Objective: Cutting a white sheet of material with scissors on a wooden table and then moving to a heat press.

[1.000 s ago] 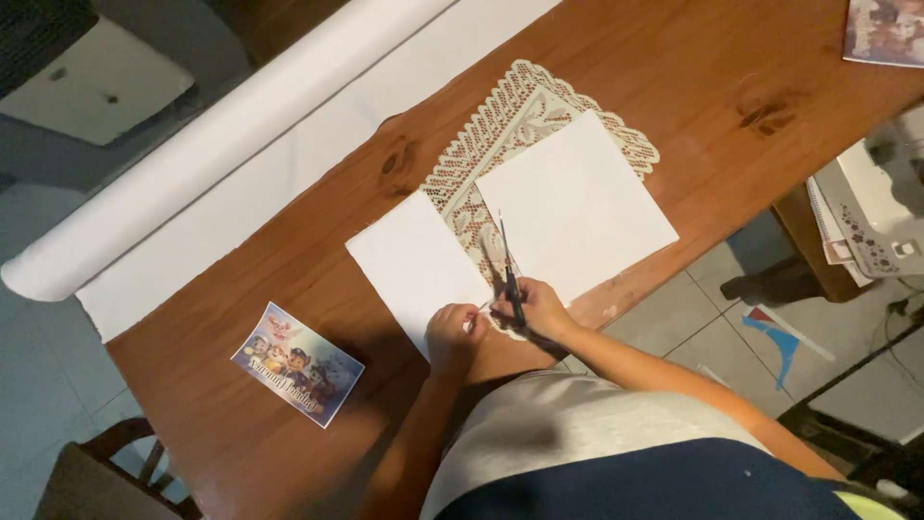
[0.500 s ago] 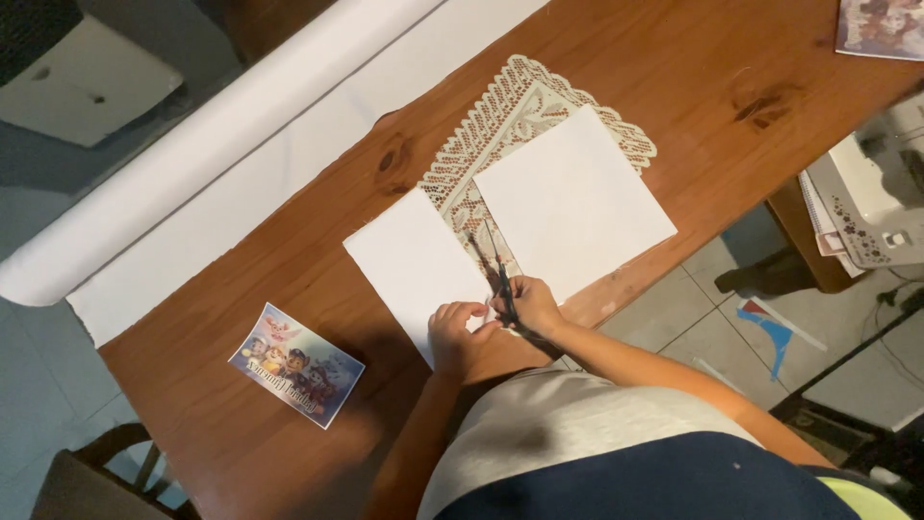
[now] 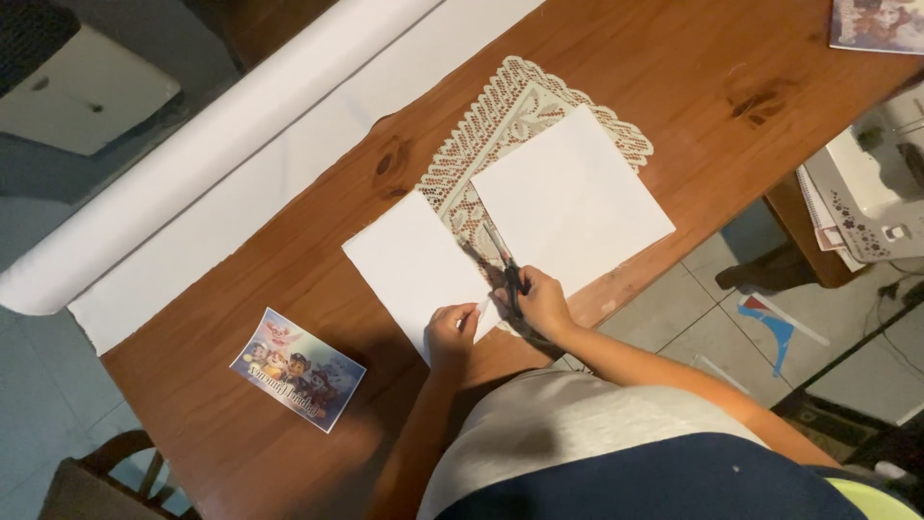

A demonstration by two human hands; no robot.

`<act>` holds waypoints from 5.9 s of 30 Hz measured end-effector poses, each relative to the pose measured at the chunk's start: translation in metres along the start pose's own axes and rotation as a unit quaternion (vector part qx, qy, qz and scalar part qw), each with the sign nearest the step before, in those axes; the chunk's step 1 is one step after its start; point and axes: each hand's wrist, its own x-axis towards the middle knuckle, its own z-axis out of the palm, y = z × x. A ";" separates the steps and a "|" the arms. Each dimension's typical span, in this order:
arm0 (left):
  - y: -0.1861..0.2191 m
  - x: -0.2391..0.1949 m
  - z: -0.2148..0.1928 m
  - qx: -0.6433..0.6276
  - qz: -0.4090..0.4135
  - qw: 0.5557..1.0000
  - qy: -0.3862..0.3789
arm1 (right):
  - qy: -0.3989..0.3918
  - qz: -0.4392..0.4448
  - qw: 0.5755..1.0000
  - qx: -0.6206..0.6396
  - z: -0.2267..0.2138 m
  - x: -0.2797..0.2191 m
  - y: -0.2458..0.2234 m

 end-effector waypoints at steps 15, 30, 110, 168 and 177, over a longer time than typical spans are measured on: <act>-0.015 0.065 -0.013 0.236 0.164 0.923 -0.256 | -0.080 -0.025 0.996 -0.034 0.037 0.015 0.015; -0.020 0.124 -0.007 0.278 0.216 0.840 -0.413 | -0.091 0.009 0.996 0.007 0.045 0.019 0.028; 0.034 0.320 0.145 0.076 -0.143 0.938 -0.306 | 0.200 0.108 0.972 -0.064 -0.125 0.073 0.120; 0.078 0.104 0.120 0.202 0.282 0.892 -0.289 | -0.119 0.231 0.961 0.098 -0.236 -0.069 0.138; 0.079 0.080 0.132 0.221 0.328 0.910 -0.122 | -0.171 0.218 0.954 0.112 -0.198 -0.082 0.186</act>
